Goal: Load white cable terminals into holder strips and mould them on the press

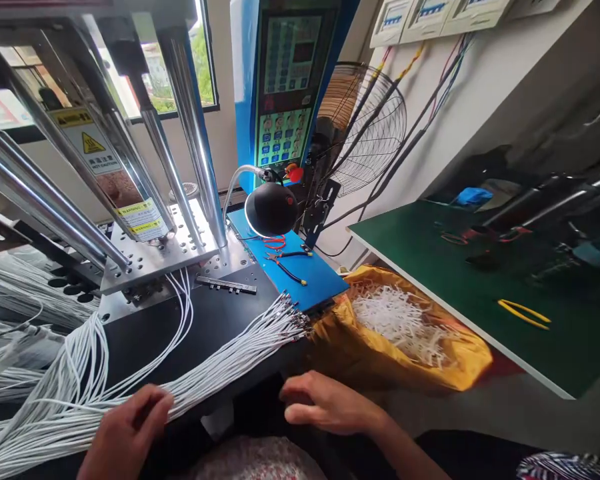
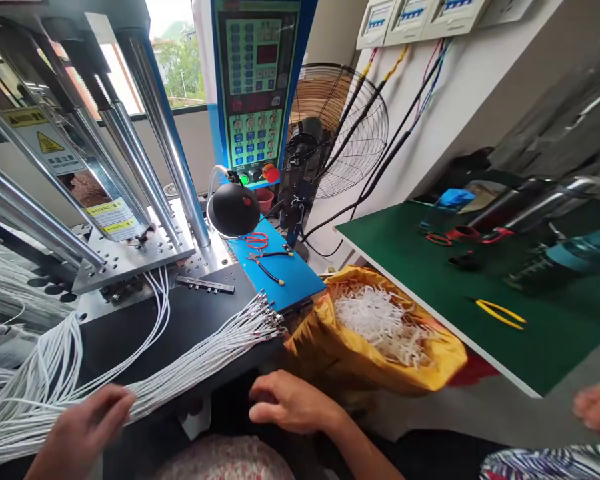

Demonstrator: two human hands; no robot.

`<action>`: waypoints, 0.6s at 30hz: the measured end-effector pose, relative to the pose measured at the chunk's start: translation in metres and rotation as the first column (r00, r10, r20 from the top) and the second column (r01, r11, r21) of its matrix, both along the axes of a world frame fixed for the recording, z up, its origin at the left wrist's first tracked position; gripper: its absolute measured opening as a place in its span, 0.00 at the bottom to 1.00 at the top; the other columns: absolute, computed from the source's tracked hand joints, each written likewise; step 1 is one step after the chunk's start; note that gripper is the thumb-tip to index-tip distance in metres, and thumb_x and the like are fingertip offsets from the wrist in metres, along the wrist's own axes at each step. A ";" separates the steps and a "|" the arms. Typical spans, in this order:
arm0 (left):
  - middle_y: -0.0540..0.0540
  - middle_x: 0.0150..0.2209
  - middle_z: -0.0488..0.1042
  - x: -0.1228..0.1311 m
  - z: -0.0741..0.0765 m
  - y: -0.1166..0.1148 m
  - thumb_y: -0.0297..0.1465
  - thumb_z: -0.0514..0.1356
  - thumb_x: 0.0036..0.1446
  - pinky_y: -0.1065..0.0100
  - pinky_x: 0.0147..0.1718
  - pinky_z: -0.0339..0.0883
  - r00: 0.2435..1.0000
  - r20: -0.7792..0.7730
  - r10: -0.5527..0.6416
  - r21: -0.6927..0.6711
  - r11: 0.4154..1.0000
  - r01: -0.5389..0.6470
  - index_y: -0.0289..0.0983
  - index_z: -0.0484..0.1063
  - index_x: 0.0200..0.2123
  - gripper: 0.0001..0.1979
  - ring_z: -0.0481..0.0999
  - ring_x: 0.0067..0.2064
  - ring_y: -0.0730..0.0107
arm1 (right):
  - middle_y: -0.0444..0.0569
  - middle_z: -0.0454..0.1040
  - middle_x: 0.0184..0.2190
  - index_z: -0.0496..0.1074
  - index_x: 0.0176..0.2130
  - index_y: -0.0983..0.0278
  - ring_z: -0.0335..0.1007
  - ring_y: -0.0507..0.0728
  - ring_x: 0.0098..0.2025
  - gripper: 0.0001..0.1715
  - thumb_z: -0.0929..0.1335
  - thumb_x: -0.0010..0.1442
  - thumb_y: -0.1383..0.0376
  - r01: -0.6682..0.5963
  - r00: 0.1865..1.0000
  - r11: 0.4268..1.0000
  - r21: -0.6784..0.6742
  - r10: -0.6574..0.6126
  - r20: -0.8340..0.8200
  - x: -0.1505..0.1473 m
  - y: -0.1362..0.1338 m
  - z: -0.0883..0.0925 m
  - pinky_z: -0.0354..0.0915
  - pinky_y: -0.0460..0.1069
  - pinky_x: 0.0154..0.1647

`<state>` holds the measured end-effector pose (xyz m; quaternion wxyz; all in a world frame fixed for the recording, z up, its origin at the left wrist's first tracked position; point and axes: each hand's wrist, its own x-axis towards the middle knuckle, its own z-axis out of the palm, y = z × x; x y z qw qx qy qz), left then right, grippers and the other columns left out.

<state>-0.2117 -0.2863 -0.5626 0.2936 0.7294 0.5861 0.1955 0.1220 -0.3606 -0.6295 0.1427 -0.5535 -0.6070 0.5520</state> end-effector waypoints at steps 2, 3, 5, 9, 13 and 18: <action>0.49 0.34 0.75 0.025 -0.007 0.022 0.42 0.57 0.61 0.68 0.37 0.67 0.986 -0.098 -0.135 0.028 0.990 0.138 0.39 0.71 0.35 0.13 0.75 0.34 0.66 | 0.48 0.76 0.32 0.75 0.40 0.64 0.72 0.56 0.34 0.14 0.67 0.59 0.57 0.018 0.946 1.000 -0.011 -0.020 -0.322 -0.008 0.010 0.016 0.67 0.49 0.36; 0.48 0.35 0.75 0.039 -0.012 0.032 0.40 0.58 0.60 0.67 0.37 0.66 0.970 -0.161 -0.182 0.046 0.980 0.192 0.39 0.70 0.36 0.11 0.74 0.34 0.65 | 0.47 0.75 0.31 0.74 0.39 0.64 0.71 0.54 0.32 0.14 0.66 0.61 0.57 0.105 0.916 0.994 0.003 -0.095 -0.389 -0.013 0.016 0.020 0.67 0.47 0.33; 0.46 0.34 0.74 0.063 -0.020 0.047 0.36 0.59 0.58 0.66 0.35 0.62 0.915 -0.308 -0.261 0.046 0.956 0.288 0.38 0.68 0.35 0.08 0.73 0.34 0.64 | 0.45 0.73 0.29 0.73 0.37 0.64 0.68 0.52 0.28 0.15 0.64 0.64 0.56 0.309 0.890 0.947 0.089 -0.254 -0.378 -0.021 0.027 0.020 0.64 0.44 0.27; 0.49 0.25 0.68 0.080 -0.032 0.057 0.33 0.54 0.60 0.66 0.30 0.55 0.811 -0.396 -0.431 -0.050 0.892 0.450 0.39 0.64 0.26 0.10 0.67 0.28 0.66 | 0.44 0.73 0.29 0.72 0.35 0.63 0.67 0.50 0.25 0.15 0.63 0.66 0.57 0.412 0.894 0.872 0.266 -0.330 -0.302 -0.024 0.041 0.006 0.61 0.44 0.26; 0.52 0.24 0.65 0.070 -0.033 0.061 0.39 0.51 0.64 0.68 0.29 0.54 0.896 -0.169 -0.411 -0.041 0.911 0.410 0.39 0.63 0.26 0.16 0.63 0.27 0.70 | 0.43 0.72 0.27 0.71 0.32 0.63 0.67 0.50 0.27 0.16 0.62 0.67 0.59 0.423 0.898 0.843 0.332 -0.341 -0.278 -0.025 0.043 0.000 0.62 0.44 0.30; 0.55 0.21 0.62 0.067 -0.029 0.066 0.46 0.55 0.60 0.72 0.23 0.53 0.953 0.200 -0.226 -0.254 0.928 0.273 0.38 0.64 0.26 0.18 0.60 0.23 0.73 | 0.42 0.71 0.26 0.71 0.33 0.62 0.66 0.50 0.27 0.16 0.62 0.68 0.58 0.437 0.898 0.811 0.389 -0.373 -0.232 -0.033 0.042 -0.003 0.61 0.44 0.31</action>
